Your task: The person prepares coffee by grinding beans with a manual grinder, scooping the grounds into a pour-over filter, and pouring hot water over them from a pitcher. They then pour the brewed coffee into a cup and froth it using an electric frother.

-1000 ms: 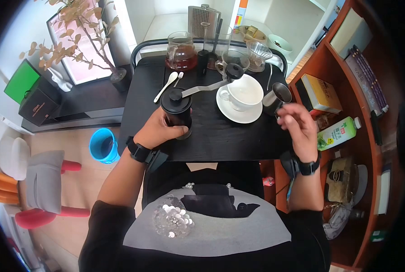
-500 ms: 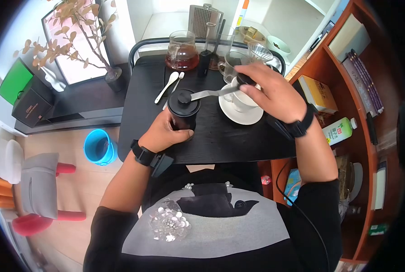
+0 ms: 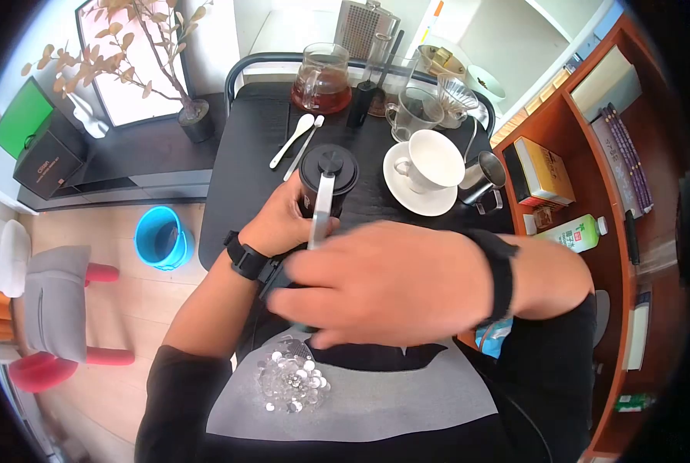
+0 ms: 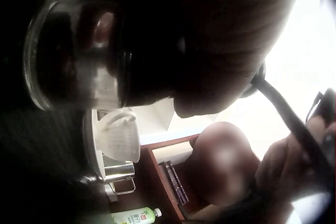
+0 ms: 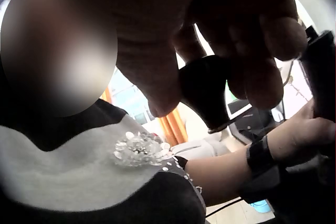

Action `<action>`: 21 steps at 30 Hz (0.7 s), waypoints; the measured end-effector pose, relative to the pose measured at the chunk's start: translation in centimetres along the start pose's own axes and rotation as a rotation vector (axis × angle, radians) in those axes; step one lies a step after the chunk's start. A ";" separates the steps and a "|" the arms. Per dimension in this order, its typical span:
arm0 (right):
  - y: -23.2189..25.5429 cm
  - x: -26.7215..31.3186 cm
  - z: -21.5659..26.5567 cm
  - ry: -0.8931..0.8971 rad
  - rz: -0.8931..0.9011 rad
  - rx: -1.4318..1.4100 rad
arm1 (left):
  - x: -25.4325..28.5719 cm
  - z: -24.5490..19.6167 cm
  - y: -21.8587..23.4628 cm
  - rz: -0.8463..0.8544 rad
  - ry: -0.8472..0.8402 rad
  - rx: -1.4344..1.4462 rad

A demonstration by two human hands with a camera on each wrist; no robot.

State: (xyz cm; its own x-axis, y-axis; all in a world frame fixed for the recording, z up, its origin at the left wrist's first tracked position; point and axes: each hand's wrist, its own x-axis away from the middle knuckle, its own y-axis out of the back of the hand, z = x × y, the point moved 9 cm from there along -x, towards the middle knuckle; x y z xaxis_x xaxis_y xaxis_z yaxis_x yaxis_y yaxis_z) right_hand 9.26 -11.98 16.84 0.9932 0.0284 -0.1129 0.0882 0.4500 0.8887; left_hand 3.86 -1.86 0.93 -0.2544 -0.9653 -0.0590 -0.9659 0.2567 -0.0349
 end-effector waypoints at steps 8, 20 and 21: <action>1.3 -9.9 -4.0 -0.019 0.076 0.372 | 1.5 -3.3 -0.5 -0.191 -0.546 -0.949; 8.1 -6.6 -18.2 -0.530 -0.017 0.415 | -0.5 -0.8 -0.3 0.006 -0.086 -0.020; 8.6 -5.1 -18.5 -0.575 -0.019 0.391 | -0.5 -0.8 -0.4 0.008 -0.084 -0.034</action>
State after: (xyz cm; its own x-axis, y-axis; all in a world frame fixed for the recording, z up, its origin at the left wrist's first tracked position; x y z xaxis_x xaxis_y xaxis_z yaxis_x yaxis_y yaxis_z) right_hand 3.52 8.30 16.83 0.8642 -0.5025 0.0276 0.0192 0.0877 0.9960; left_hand 4.29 -1.55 1.81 -0.2581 -0.9556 -0.1425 -0.9654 0.2609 -0.0008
